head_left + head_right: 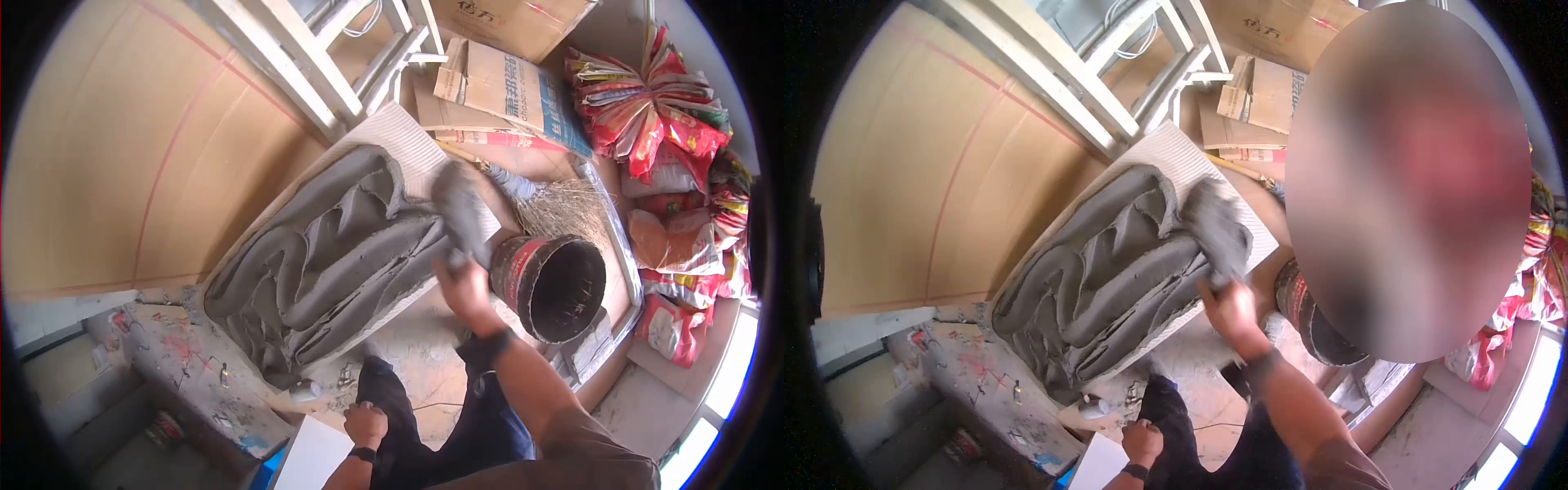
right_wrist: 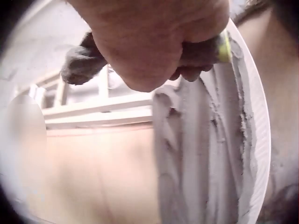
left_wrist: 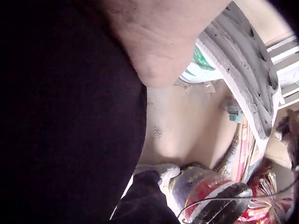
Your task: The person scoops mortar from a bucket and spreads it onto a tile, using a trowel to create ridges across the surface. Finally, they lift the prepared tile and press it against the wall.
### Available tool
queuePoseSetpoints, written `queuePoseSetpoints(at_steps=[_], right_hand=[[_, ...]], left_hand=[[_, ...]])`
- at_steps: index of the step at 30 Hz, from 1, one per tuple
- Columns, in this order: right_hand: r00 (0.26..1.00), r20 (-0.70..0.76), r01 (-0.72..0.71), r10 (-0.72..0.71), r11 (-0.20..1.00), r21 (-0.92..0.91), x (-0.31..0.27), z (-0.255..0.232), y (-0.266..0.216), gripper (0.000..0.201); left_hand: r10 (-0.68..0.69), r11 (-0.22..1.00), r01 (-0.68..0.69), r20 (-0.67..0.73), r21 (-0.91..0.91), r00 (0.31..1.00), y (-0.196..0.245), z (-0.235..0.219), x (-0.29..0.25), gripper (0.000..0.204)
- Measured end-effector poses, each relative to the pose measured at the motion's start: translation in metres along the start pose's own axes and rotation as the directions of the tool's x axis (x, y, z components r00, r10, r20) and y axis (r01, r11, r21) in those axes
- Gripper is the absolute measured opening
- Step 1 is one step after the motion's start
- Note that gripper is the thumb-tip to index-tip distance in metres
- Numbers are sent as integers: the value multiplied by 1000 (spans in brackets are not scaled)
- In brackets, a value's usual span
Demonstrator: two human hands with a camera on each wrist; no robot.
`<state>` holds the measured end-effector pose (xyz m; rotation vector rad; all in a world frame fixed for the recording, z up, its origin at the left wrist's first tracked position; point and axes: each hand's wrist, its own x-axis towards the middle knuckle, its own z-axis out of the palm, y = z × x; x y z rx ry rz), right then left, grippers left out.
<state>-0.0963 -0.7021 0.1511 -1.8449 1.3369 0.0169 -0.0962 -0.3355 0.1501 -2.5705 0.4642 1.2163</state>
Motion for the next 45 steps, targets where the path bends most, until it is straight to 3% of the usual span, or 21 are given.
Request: queuePoseSetpoints(at_steps=[2,5,8,9,11,14,17,20,24,26,28,31,35,36,38,39,41,44,45], right_hand=[[997,-15,71,-75,977,-200,38,36,-1,43],[989,-42,133,-142,978,-159,18,30,-18,39],[976,-40,215,-212,966,144,-16,-2,-22,37],[987,-23,163,-162,969,187,-29,-21,-28,37],[979,-25,204,-203,970,131,-54,-48,10,37],[995,-38,-83,93,975,207,-105,-124,39,36],[955,-98,-290,281,952,-102,-136,-187,124,37],[905,-154,-417,397,750,-513,-125,-217,219,31],[958,-75,-217,277,526,-822,-62,-211,326,21],[965,-84,-195,248,465,-863,-14,-199,348,21],[921,41,-145,386,439,-887,33,-183,371,22],[876,103,-191,471,534,-824,78,-132,427,22],[844,29,-440,536,723,-533,80,-83,469,24],[840,60,-445,539,749,-491,77,-70,480,26],[845,105,-449,525,801,-397,79,-52,492,31],[766,118,-607,632,772,-188,82,-51,478,30],[592,236,-805,771,550,223,87,-54,438,29],[575,442,-745,688,219,630,78,-50,423,20],[581,436,-739,687,221,636,78,-49,420,20]], left_hand=[[-10,1000,10,3,-28,1000,-7,7,-6,27],[-37,996,35,-19,-87,999,-12,5,-4,27],[-6,996,2,-41,-94,999,-14,13,2,26],[13,997,-18,-52,-81,999,-15,17,5,26],[26,998,-28,-49,-54,998,-17,25,2,26],[29,999,-30,-48,-41,998,-7,19,2,25],[23,999,-23,-4,24,1000,8,14,4,24],[8,993,-9,8,116,1000,27,11,2,23],[13,987,-13,5,162,1000,39,22,6,20],[-1,988,-1,10,155,1000,47,22,4,20],[52,986,-50,-8,159,999,44,30,6,20],[118,978,-111,-28,175,993,40,42,14,21],[15,992,-8,-48,130,999,71,34,-3,21],[-10,993,16,-55,120,998,80,35,-4,20],[120,974,-113,-23,198,993,65,47,-5,20],[183,956,-176,-10,237,983,60,49,-5,20],[139,962,-122,-53,243,989,71,54,-8,20],[58,980,-50,-32,195,998,78,52,-16,20],[36,986,-33,-17,161,999,81,52,-14,20]])
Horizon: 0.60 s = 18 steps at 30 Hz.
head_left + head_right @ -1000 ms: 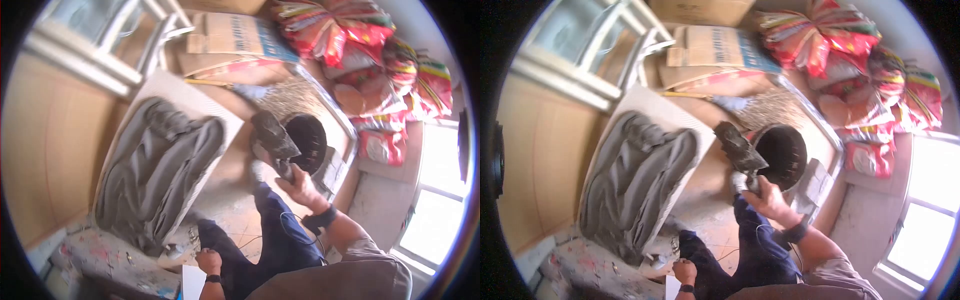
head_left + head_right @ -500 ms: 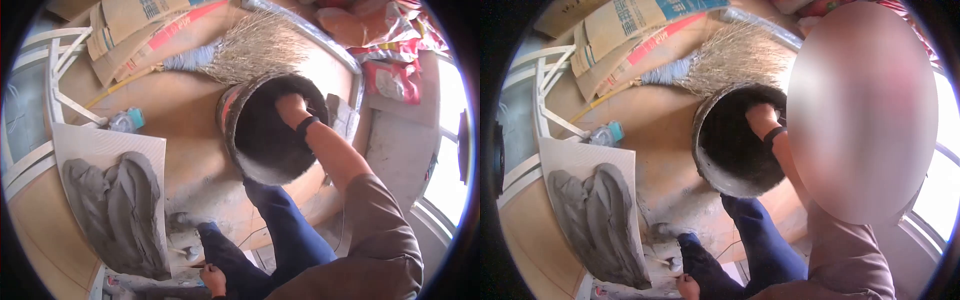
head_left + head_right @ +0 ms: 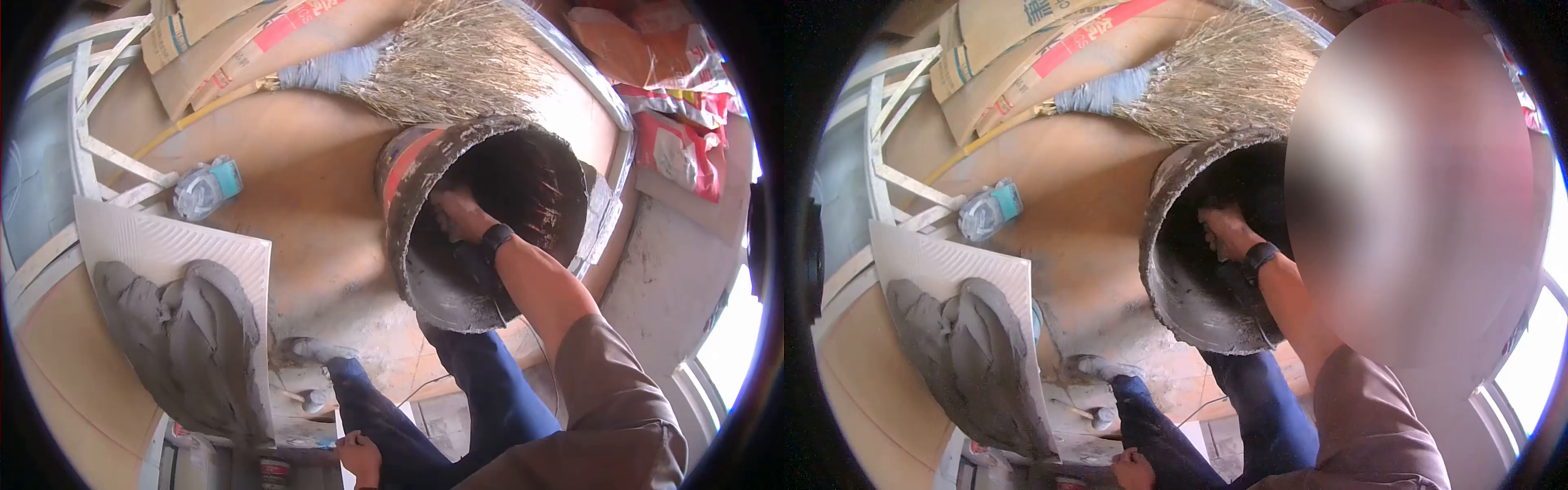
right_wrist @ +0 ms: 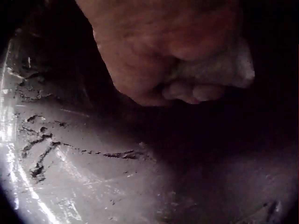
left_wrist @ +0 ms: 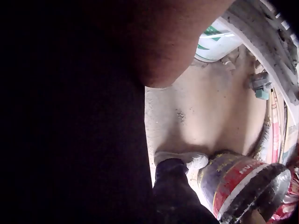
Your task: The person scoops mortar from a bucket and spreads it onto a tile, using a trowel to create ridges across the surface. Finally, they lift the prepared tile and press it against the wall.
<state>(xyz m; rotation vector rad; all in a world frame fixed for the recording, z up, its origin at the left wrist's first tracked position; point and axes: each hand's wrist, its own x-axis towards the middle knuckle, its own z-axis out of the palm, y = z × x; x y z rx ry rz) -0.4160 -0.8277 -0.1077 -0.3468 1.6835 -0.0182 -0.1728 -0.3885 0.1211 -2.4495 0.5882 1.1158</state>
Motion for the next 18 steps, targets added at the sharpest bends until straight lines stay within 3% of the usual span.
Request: queuePoseSetpoints(at_steps=[2,4,6,9,12,14,15,16,17,18], right_hand=[[1000,-12,15,-15,1000,10,-6,1,3,21],[982,78,180,-173,979,-92,-31,-10,5,17],[971,84,232,-224,967,-109,-58,-18,6,15],[987,-39,157,-157,988,-6,-103,-21,2,14],[954,-109,277,-281,960,-52,-158,-34,8,15],[937,-238,238,-257,966,-105,-215,-29,-4,16],[865,-261,404,-428,904,-143,-217,-40,18,18],[835,-289,407,-468,879,-247,-237,-43,24,19],[789,-291,404,-541,814,-417,-265,-39,22,21],[794,-260,496,-550,833,-246,-284,-32,29,22]], left_hand=[[9,998,-11,22,67,1000,3,-5,0,20],[18,997,-20,27,80,999,4,-6,-4,21],[28,999,-28,9,44,1000,3,-7,-5,21],[-25,999,25,6,35,1000,-3,-10,-5,20],[-58,998,58,1,-22,998,-17,-7,-7,20],[-24,999,23,-29,-29,999,-21,2,-1,18],[-16,999,14,-38,-40,999,-24,4,0,18],[-34,998,32,-51,-46,998,-35,5,-2,17],[89,995,-92,-64,-48,994,-45,9,-2,17],[187,981,-190,-79,-40,979,-55,8,2,17]])
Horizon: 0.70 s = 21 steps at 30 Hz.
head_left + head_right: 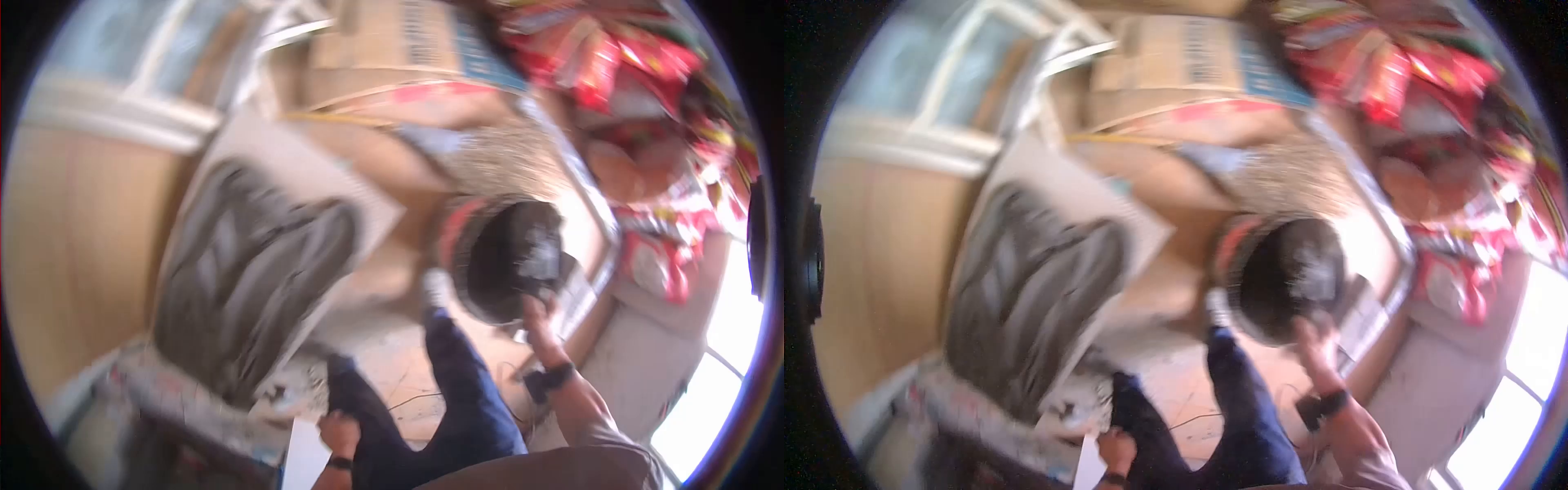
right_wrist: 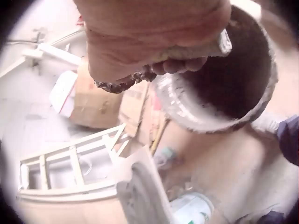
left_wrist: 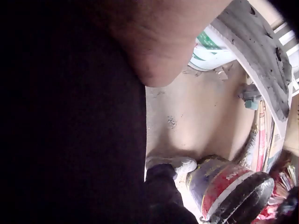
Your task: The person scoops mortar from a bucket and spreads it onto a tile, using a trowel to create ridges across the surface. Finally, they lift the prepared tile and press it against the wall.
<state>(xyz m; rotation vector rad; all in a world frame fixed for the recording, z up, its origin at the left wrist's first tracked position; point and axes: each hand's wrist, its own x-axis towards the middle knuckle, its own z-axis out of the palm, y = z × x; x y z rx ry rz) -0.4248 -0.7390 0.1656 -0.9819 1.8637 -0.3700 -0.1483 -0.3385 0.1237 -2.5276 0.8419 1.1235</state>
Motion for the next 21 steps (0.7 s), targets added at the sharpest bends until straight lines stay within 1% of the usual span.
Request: queuePoseSetpoints(at_steps=[1,2,3,5,6,7,8,9,10,11,13,15,16,17,19,20,21], right_hand=[[1000,30,-10,4,981,191,-19,7,-10,24],[987,113,104,-112,992,78,-43,22,-41,25],[957,183,233,-224,972,-28,-63,34,-65,26],[863,181,462,-473,881,97,-86,93,-56,30],[878,241,412,-415,909,63,-106,136,-79,32],[845,326,457,-423,889,-31,-115,176,-86,29],[797,428,537,-426,823,-183,-117,222,-87,29],[742,517,634,-427,697,-335,-114,266,-83,32],[691,576,712,-436,549,-437,-109,300,-80,36],[664,598,744,-449,483,-462,-112,319,-81,41],[616,633,787,-470,407,-463,-126,330,-89,38],[599,613,767,-515,589,-255,-146,311,-114,39],[621,651,706,-437,673,-223,-169,298,-148,39],[619,658,716,-429,654,-246,-176,286,-163,40],[665,593,741,-454,497,-451,-170,270,-174,37],[519,645,844,-560,214,-492,-148,263,-160,37],[546,677,831,-493,214,-514,-152,266,-164,38]], left_hand=[[-152,988,152,9,-22,988,7,-12,1,18],[-39,999,39,-8,1,999,-9,1,4,21],[-263,961,265,43,-74,964,9,-27,4,25],[-298,945,313,146,-99,944,0,-37,6,29],[-301,939,319,142,-126,943,-4,-39,4,29],[-306,934,325,137,-150,942,-7,-40,-2,29],[-306,930,327,137,-171,942,-16,-42,-4,29],[-308,924,333,153,-186,939,-24,-42,-6,30],[-303,919,334,167,-209,938,-22,-37,-3,32],[-299,915,335,180,-224,937,-28,-38,-4,33],[-293,909,331,177,-252,940,-43,-36,-11,33],[-282,899,315,147,-304,948,-51,-42,1,32],[-272,898,305,144,-316,951,-57,-44,-1,32],[-260,901,291,136,-323,956,-63,-47,-2,31],[-263,889,298,145,-347,954,-70,-55,1,31],[-265,886,303,152,-352,952,-74,-57,1,30],[-267,884,302,144,-357,953,-76,-58,1,30]])
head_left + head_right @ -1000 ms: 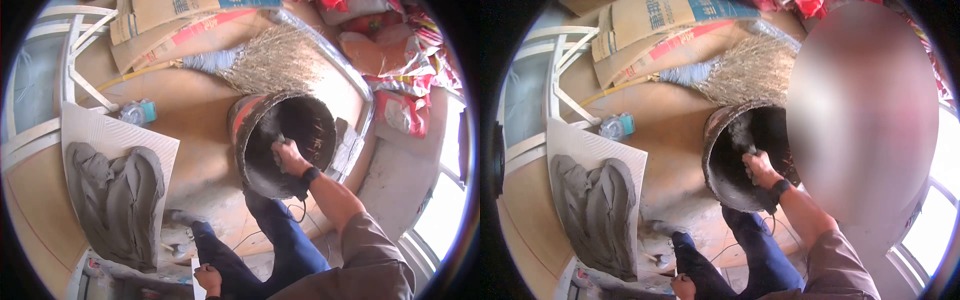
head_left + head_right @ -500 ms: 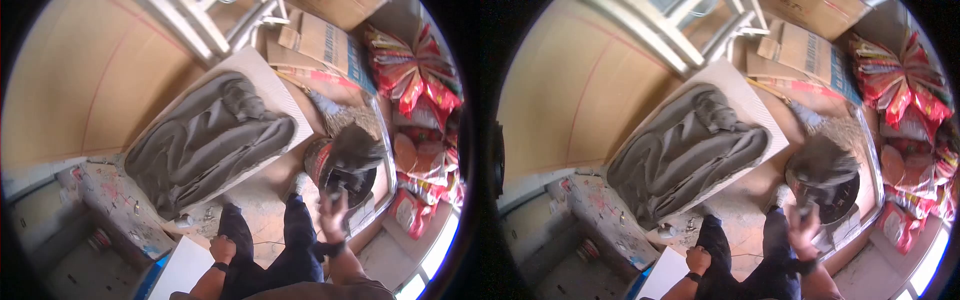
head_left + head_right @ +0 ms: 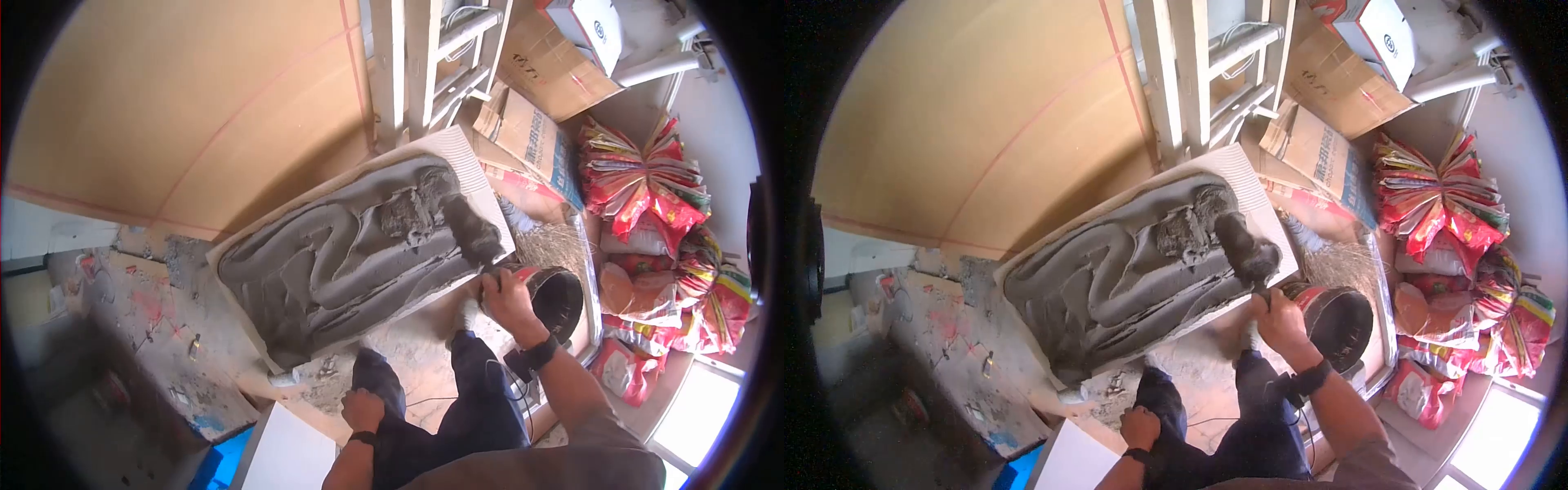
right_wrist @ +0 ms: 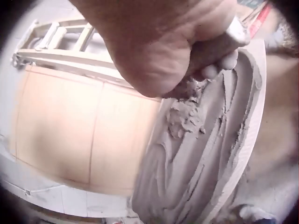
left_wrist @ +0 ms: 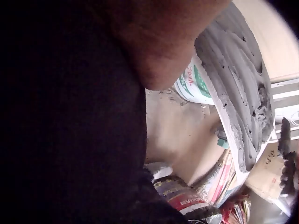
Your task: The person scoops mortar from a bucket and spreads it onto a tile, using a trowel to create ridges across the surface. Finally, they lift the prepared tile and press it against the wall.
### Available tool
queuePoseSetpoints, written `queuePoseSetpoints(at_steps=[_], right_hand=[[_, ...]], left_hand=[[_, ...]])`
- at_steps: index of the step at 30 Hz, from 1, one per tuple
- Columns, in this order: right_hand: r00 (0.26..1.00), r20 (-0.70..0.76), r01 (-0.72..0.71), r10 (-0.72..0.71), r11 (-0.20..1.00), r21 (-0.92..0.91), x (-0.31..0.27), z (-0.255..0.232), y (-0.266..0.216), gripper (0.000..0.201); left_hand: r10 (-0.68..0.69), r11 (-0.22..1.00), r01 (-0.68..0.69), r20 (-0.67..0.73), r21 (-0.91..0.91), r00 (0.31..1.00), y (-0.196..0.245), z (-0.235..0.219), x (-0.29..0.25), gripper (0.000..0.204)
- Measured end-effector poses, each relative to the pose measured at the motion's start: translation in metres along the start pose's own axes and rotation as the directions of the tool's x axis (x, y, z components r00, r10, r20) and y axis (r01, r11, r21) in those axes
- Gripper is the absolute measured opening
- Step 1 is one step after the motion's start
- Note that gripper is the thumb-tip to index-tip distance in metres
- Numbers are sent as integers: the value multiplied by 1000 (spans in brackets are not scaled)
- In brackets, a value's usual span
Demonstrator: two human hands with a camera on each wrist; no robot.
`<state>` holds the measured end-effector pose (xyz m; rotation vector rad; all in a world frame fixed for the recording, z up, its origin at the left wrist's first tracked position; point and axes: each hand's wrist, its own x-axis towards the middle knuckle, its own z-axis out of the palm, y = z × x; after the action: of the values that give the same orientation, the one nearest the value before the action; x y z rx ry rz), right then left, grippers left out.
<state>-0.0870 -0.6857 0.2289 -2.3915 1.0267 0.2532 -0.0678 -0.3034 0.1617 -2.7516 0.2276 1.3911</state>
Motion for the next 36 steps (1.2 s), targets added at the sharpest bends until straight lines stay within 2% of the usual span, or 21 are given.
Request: queuePoseSetpoints(at_steps=[3,6,9,11,12,13,14,16,20,21,24,25,27,28,29,31,32,33,34,35,36], right_hand=[[967,249,-46,57,998,-50,23,-6,-27,41],[898,422,275,-122,905,-324,78,18,-9,38],[956,258,218,-137,921,-322,134,5,21,39],[968,249,109,-33,948,-298,153,-7,27,41],[971,239,63,8,955,-290,162,-14,26,42],[972,235,61,-3,969,-241,162,-22,22,45],[961,277,99,-20,957,-272,159,-33,21,45],[936,350,168,-45,928,-332,159,-52,28,46],[960,247,229,-133,879,-418,211,-54,62,47],[965,230,208,-128,906,-369,221,-51,62,47],[989,148,28,0,982,-186,228,-32,65,46],[976,215,28,-23,999,-19,227,-30,69,45],[951,306,-67,31,992,108,216,-36,65,44],[896,406,-293,179,926,239,212,-39,59,44],[810,491,-512,320,796,325,207,-43,54,43],[795,511,-593,327,596,542,203,-30,42,46],[786,523,-617,329,467,634,197,-21,35,47],[773,527,-633,354,498,593,183,-14,22,50],[812,494,-577,311,552,601,170,18,30,52],[765,549,-641,336,474,604,152,22,4,52],[905,425,-237,1,832,501,138,53,13,47]], left_hand=[[-1,1000,1,-2,-6,1000,0,2,-1,30],[-31,999,31,-14,-26,999,8,8,1,29],[-73,997,72,-52,-13,996,18,22,3,30],[-106,994,106,-50,-8,993,32,27,-3,30],[-72,997,72,-55,9,996,32,40,-2,30],[-37,999,39,-58,29,998,21,61,0,30],[-3,999,6,-60,50,998,17,73,1,30],[-100,993,101,-21,55,995,41,54,-10,30],[-247,969,247,29,16,969,59,39,-14,30],[-226,974,225,18,18,974,57,45,-12,30],[-182,983,182,11,31,983,40,55,-15,30],[-185,983,185,12,18,983,40,54,-14,30],[-195,981,195,10,-16,981,41,50,-9,30],[-199,979,200,16,-31,980,41,49,-9,30],[-205,978,206,24,-44,978,39,48,-10,30],[-199,978,200,10,-58,980,39,46,-8,30],[-198,979,198,1,-57,980,33,47,-10,29],[-199,979,198,-21,-41,980,25,48,-14,29],[-191,981,189,-52,-35,980,23,50,-13,28],[-176,984,173,-85,-41,981,26,55,-8,28],[-136,991,135,-54,-21,989,20,60,-5,28]])
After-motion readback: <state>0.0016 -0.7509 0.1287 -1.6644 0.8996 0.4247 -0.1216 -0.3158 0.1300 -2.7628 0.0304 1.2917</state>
